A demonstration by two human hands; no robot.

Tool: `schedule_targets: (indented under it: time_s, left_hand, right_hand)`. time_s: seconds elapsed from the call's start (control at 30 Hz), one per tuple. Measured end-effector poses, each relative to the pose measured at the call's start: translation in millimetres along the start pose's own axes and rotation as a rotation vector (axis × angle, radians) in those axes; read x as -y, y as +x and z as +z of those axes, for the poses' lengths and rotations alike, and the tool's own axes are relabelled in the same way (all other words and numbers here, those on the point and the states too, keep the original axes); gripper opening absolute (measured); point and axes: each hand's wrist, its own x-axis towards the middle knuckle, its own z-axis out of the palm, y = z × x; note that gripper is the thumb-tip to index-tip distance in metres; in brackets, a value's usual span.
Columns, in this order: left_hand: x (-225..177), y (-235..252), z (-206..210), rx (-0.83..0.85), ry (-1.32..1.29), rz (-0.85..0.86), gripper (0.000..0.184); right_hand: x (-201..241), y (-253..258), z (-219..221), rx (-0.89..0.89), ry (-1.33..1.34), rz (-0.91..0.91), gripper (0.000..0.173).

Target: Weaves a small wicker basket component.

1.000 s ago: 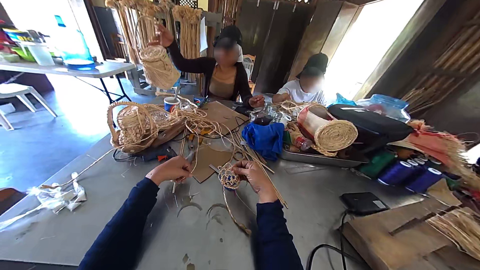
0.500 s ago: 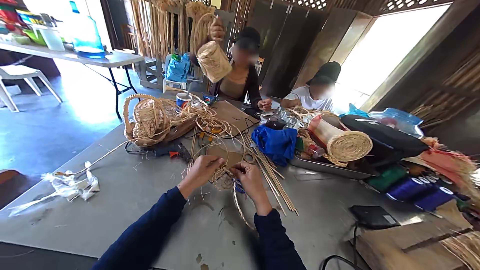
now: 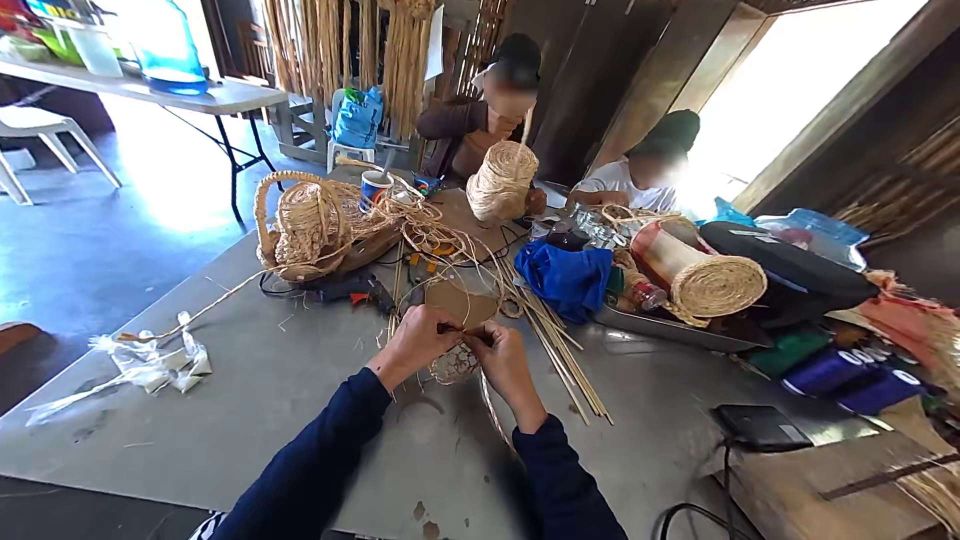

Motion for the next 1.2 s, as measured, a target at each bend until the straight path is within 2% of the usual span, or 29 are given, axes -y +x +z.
schedule_targets:
  time_s: [0.27,0.53,0.73,0.87,1.07,1.2]
  left_hand:
    - [-5.2,-0.5,1.9,0.009,0.086,-0.039,0.018]
    - [-6.5,-1.0,4.5,-0.009,0.066,-0.051,0.017]
    - [2.7,1.7,-0.4,-0.038,-0.256,-0.142,0.026]
    - [7.4,0.8,2.1,-0.038,-0.465,-0.166,0.023]
    - [8.5,1.6,5.2,-0.04,-0.305,-0.147,0.014]
    - [8.5,1.2,5.6,-0.052,-0.308,-0.167,0.01]
  right_hand:
    - [3.3,-0.1,-2.8,0.043,-0.008,-0.003,0.011]
    - [5.6,1.3,-6.1,0.048,0.017,0.061,0.01]
    - [4.4,1.0,-7.1,0.003,0.05,0.041,0.009]
    - [2.6,1.1,-6.1,-0.018,0.059,0.007,0.009]
    - [3.4,-0.5,-1.7,-0.035,0.056,-0.015,0.008]
    - [3.8,-0.8,0.3,-0.035,0.037,-0.023,0.009]
